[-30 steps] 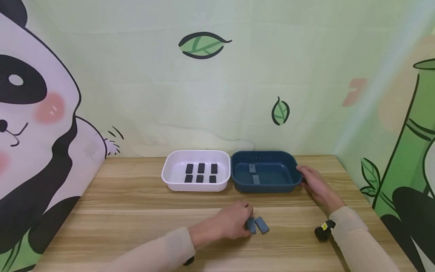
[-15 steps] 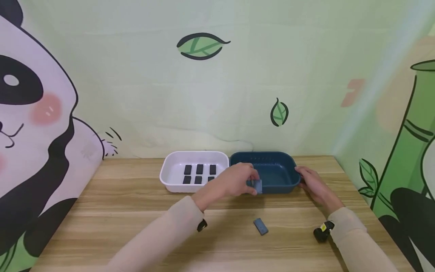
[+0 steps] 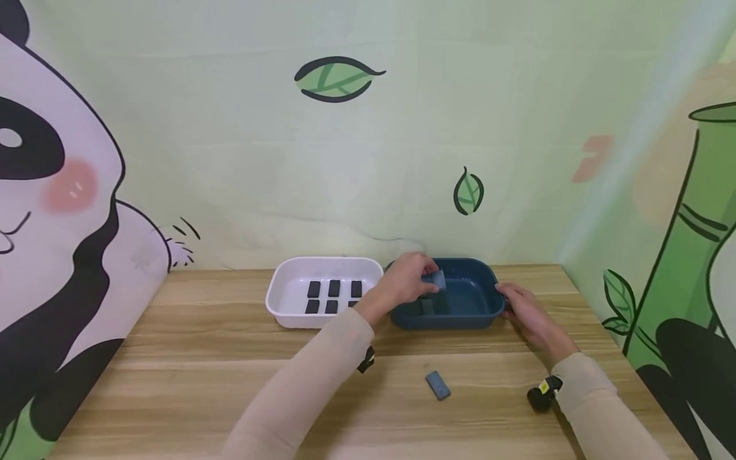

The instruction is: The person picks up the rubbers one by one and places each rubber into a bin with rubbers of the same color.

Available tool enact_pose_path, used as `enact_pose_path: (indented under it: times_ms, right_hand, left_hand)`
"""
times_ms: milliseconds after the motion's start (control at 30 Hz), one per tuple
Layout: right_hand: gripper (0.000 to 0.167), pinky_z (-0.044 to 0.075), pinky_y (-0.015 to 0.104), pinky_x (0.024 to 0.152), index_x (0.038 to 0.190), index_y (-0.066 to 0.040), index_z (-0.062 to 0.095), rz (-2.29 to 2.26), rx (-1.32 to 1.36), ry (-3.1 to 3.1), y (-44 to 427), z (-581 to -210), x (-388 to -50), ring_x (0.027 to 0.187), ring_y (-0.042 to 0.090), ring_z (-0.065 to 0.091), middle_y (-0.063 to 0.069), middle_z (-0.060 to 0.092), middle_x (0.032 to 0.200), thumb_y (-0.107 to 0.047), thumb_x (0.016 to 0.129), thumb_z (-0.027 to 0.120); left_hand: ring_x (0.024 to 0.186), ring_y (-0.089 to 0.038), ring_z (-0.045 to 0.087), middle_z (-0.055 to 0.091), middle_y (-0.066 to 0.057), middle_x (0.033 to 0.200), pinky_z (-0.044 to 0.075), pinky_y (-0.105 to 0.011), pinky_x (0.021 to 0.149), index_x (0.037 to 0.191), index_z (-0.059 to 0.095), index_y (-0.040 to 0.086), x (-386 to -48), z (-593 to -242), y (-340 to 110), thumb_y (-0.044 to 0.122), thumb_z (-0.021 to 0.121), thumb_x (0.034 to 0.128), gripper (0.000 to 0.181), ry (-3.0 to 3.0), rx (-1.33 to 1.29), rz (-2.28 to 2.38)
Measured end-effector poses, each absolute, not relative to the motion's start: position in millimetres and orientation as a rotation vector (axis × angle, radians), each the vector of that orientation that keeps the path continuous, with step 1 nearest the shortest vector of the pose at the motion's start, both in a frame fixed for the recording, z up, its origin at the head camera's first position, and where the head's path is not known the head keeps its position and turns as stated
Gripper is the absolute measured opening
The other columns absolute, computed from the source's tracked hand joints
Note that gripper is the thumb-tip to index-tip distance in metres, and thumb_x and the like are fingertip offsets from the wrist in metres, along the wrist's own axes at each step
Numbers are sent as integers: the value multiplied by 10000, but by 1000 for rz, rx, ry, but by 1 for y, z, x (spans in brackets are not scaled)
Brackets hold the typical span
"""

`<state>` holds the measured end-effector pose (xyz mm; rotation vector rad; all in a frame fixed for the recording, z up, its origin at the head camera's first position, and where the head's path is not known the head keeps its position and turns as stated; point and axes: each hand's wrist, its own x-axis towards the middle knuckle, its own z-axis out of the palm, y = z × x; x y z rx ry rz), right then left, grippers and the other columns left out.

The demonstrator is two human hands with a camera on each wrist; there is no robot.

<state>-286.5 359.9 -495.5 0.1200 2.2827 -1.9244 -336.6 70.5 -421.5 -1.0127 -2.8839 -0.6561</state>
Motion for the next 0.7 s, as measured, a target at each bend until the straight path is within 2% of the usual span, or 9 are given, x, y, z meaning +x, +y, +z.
enact_pose_path:
  times_ms: [200, 367, 700]
  right_hand:
    - [606, 560, 182, 878, 1497, 125, 402, -1966, 127, 2266, 361, -495, -286, 1045, 37, 578, 135, 538, 1352, -367, 1146, 446]
    - [623, 555, 176, 885, 1505, 128, 400, -1961, 125, 2270, 360, -496, -287, 1065, 41, 572, 202, 500, 1427, -377, 1144, 446]
    - [604, 555, 175, 877, 1473, 125, 431, -1972, 118, 2272, 362, -496, -286, 1062, 61, 577, 121, 551, 1335, -379, 1140, 457]
  left_hand:
    - [1122, -175, 659, 710, -34, 1201, 566, -291, 974, 1263, 764, 111, -355, -448, 88, 293, 838, 937, 381, -2881, -897, -682]
    - [1182, -203, 661, 723, -28, 1235, 556, -326, 1019, 1263, 766, 121, -360, -458, 95, 294, 841, 934, 379, -2904, -804, -667]
    - [1173, -189, 657, 714, 11, 1247, 570, -324, 982, 1282, 757, 171, -364, -477, 109, 336, 837, 936, 391, -2969, -739, -594]
